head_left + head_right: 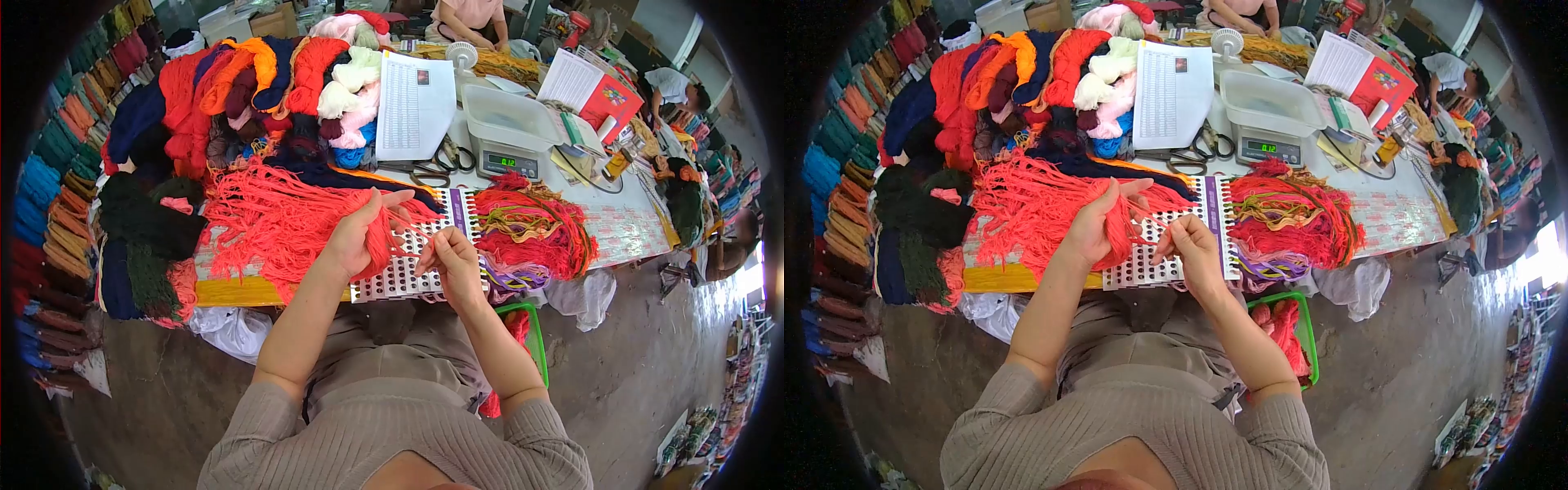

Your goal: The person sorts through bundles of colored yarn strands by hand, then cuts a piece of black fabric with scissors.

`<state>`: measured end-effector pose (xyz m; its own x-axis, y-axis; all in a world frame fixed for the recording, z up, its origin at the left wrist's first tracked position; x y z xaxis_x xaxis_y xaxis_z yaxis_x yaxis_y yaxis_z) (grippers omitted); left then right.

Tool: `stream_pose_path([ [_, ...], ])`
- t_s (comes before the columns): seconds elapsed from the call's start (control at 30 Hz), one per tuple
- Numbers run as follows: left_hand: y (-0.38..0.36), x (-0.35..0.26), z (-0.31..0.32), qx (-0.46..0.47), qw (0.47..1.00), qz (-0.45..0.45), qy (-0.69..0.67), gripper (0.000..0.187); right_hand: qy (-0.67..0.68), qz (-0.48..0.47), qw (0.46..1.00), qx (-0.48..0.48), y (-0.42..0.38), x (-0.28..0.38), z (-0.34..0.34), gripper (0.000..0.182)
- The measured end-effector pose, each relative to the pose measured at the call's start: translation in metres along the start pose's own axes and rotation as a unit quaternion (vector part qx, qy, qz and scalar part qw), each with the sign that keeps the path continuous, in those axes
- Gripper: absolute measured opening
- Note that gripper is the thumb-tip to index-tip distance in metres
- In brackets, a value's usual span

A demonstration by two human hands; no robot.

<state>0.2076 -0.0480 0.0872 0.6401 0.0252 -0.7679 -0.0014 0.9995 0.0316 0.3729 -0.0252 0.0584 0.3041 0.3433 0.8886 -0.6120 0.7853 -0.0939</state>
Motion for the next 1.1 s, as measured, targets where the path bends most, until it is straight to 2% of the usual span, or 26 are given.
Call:
stream_pose_path([
  [0.17, -0.001, -0.002, -0.004, -0.021, 1.000, 0.007, -0.017, 0.052, -0.031, -0.022, 0.999, -0.004, -0.001, 0.001, -0.001, 0.020],
  [0.53, 0.002, -0.005, -0.003, -0.002, 1.000, 0.006, -0.004, 0.052, -0.025, -0.017, 0.999, -0.010, -0.002, 0.003, -0.003, 0.020],
  [0.73, 0.003, -0.007, -0.003, 0.011, 1.000, 0.009, -0.020, 0.052, -0.098, 0.044, 0.994, 0.013, -0.005, 0.007, 0.006, 0.022],
  [1.1, 0.001, -0.008, 0.003, -0.010, 1.000, 0.004, -0.022, 0.053, -0.056, 0.025, 0.998, -0.012, -0.008, 0.009, 0.006, 0.018],
])
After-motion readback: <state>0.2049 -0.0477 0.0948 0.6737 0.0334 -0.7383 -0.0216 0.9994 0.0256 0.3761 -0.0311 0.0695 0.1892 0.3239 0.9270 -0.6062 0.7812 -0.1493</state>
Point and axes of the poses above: each hand's wrist, its own y-axis towards the middle knuckle, its own z-axis out of the palm, x = y × z, the point moved 3 cm from there along y, towards the middle knuckle, and after that the axes turned 9 degrees about z, right-handed, at the moved point
